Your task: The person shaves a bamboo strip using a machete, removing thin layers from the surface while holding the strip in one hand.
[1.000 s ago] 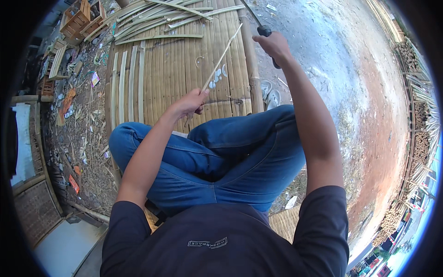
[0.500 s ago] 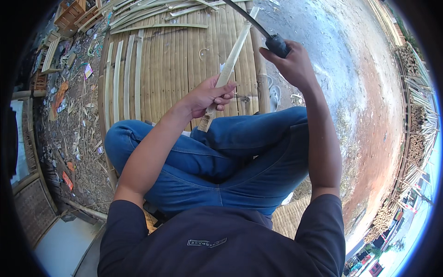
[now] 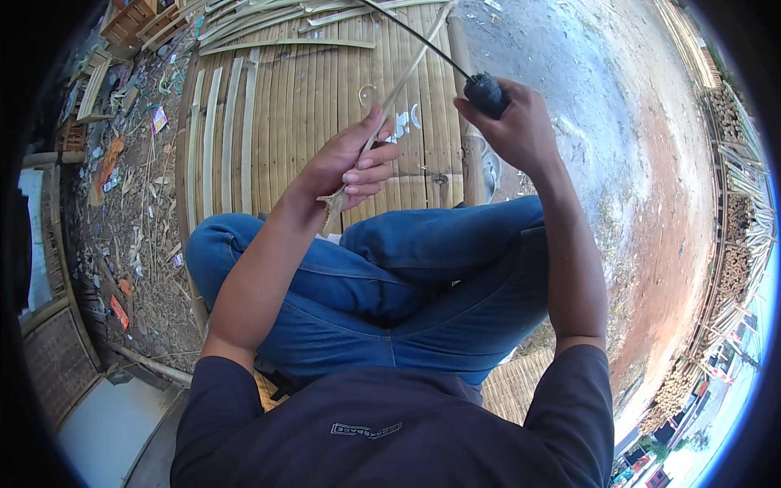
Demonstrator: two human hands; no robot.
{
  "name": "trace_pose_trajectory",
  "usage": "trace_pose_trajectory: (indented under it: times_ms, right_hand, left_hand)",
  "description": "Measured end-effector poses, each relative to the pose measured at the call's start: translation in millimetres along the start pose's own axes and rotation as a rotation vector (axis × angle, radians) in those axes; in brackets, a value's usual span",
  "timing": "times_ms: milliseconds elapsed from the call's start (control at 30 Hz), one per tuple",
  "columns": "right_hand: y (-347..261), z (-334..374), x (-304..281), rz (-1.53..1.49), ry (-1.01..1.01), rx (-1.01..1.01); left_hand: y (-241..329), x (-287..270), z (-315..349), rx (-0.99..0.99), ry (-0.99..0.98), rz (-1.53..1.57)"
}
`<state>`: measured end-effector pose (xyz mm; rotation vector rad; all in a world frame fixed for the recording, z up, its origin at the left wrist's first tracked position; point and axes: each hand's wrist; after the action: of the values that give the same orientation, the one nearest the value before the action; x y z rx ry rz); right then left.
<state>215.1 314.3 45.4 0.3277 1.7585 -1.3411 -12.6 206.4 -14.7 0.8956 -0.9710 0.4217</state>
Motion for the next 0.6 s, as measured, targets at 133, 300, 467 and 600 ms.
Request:
trace_pose_trajectory:
  times_ms: [133, 300, 467, 600]
  right_hand:
    - [-21.1, 4.1, -0.3, 0.011, 0.009, -0.071]
    - [-30.5, 8.8, -3.9, 0.129, 0.044, -0.091]
    - [-17.7, 14.2, -8.3, 0.200, 0.113, -0.192]
    - [-14.5, 14.8, -10.0, 0.330, 0.075, -0.159]
  left_hand:
    - [10.4, 9.7, 22.0, 0.021, -0.096, -0.120]
    - [8.9, 35.1, 53.8, -0.027, -0.030, -0.232]
    - [12.4, 46.3, 65.2, -0.044, 0.027, -0.351]
    - [3.8, 45.6, 62.5, -0.086, 0.029, -0.241]
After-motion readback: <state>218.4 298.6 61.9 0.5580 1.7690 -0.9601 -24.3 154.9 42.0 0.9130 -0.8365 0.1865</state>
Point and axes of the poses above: each hand's wrist, its own z-axis away from the middle knuckle, its own x-axis out of the palm, y = z × x, and after that the axes turned 2 degrees about -z, right-handed
